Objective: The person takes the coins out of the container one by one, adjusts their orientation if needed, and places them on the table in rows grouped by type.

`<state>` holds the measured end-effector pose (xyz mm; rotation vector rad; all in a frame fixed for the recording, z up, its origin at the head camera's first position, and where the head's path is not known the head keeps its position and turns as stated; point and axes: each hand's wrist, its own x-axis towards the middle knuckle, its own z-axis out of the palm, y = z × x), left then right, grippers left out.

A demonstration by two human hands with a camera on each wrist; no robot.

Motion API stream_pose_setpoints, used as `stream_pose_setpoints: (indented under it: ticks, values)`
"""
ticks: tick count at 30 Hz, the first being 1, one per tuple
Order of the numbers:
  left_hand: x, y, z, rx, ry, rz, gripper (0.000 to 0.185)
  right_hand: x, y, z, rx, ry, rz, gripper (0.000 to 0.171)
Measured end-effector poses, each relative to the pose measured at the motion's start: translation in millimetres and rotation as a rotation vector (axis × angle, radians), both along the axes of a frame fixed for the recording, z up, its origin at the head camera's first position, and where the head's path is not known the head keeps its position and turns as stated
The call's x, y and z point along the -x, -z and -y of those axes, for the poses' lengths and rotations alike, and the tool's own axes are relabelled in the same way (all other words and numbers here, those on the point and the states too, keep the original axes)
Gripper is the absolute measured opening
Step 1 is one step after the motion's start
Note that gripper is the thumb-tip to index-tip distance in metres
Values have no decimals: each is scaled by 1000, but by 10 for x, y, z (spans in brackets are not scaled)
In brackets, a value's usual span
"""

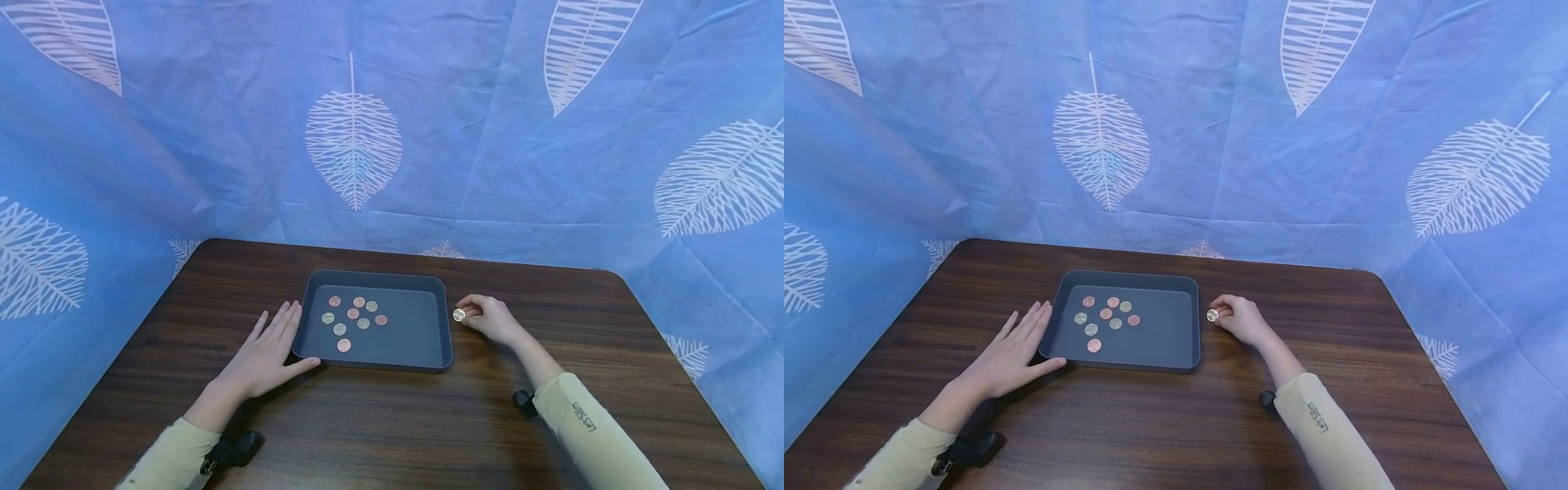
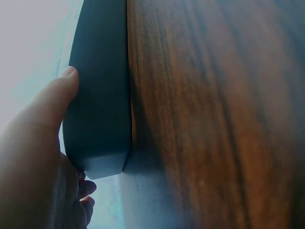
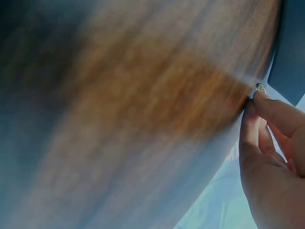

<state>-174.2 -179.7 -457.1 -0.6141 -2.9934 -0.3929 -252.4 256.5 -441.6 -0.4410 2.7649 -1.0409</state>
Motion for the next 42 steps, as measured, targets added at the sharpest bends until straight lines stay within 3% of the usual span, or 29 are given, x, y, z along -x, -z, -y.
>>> stream_pose_setpoints:
  ticks: [19,42]
  values:
    - [4,7,6,-16,0,3,107,-9,6,26,-80,-24,-111,25]
    - [5,8,12,-20,1,13,107,-9,-4,39,-78,-8,-76,22]
